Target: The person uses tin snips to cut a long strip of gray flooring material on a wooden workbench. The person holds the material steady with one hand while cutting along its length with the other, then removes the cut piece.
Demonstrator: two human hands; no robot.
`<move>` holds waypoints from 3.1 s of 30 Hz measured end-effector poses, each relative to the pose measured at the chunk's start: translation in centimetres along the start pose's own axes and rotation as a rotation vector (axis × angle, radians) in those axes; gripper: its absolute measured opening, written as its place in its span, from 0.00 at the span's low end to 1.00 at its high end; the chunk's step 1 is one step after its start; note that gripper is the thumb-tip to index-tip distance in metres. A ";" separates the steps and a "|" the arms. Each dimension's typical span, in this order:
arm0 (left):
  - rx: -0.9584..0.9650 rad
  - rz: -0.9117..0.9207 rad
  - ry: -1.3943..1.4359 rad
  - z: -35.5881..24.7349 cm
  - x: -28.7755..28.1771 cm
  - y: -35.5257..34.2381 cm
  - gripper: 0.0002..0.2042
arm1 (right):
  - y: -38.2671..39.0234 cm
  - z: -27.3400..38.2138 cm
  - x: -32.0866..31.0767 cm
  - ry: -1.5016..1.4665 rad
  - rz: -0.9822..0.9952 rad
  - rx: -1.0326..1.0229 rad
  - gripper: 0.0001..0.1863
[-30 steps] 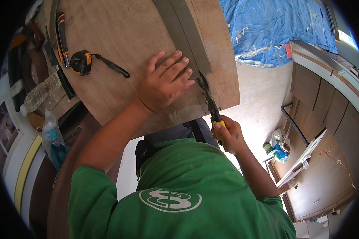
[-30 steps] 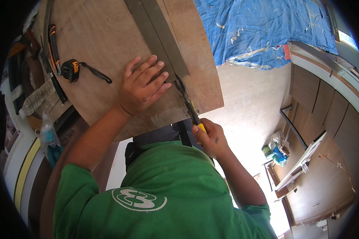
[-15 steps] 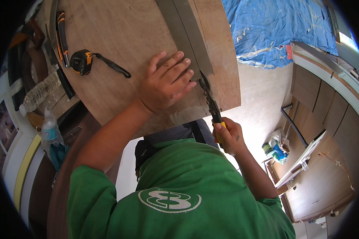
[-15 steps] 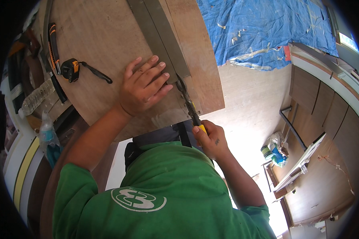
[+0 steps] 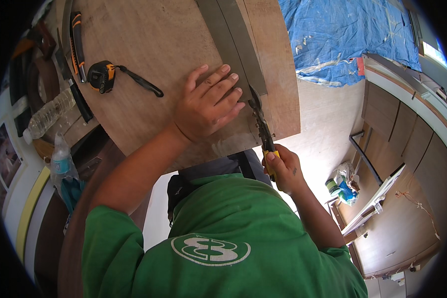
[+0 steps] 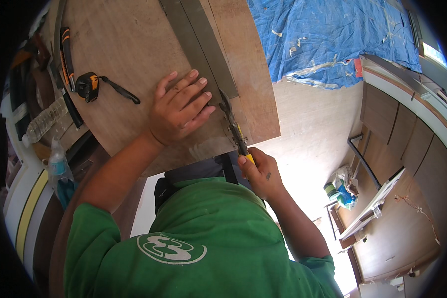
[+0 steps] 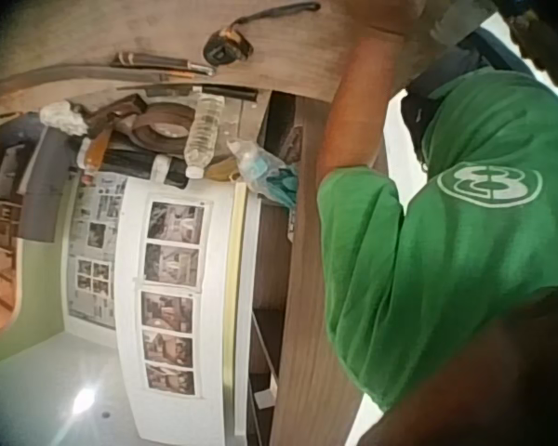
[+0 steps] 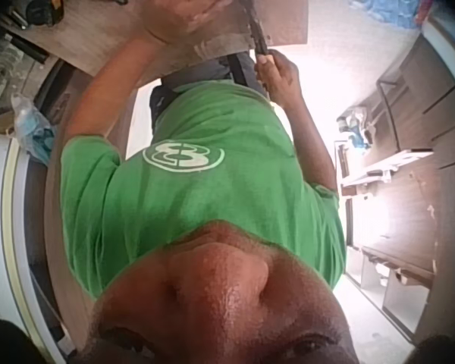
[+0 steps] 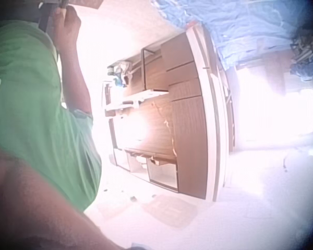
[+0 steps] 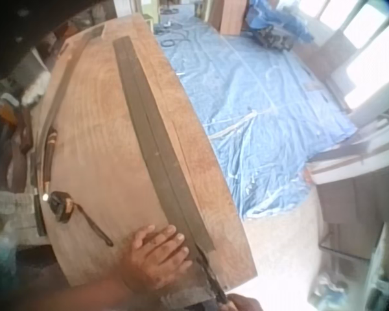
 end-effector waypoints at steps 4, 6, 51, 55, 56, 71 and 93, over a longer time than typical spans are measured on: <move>-0.003 0.002 0.000 0.0 0.0 -0.1 0.13 | 0.1 -0.1 -0.1 -0.010 -0.010 0.040 0.25; 0.004 0.002 0.000 0.0 0.0 -0.1 0.13 | 0.2 0.0 -0.2 -0.011 -0.020 0.046 0.24; -0.245 -0.048 -0.186 5.0 -1.0 -0.4 0.19 | -0.2 0.3 -0.4 -0.072 0.063 0.077 0.26; -0.247 -0.040 -0.188 5.0 -0.9 -0.4 0.18 | -0.1 0.6 -0.4 -0.088 0.060 0.077 0.24; -0.248 -0.038 -0.188 5.0 -0.9 -0.4 0.18 | 0.0 0.6 -0.4 -0.098 0.055 0.082 0.24; -0.248 -0.027 -0.216 4.8 -1.0 -0.6 0.15 | -0.4 0.2 -0.7 -0.134 0.061 0.072 0.23; -0.263 -0.023 -0.206 4.8 -1.4 -0.8 0.12 | -1.0 1.2 -0.8 -0.073 0.063 0.072 0.26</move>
Point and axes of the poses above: each hand's wrist, its own y-axis away from the middle knuckle, its own x-axis out of the palm, z = x × y, the point moved 10 cm from there along -y, towards the middle knuckle, and after that the axes turned 14 degrees about x, right-handed, at the moved point
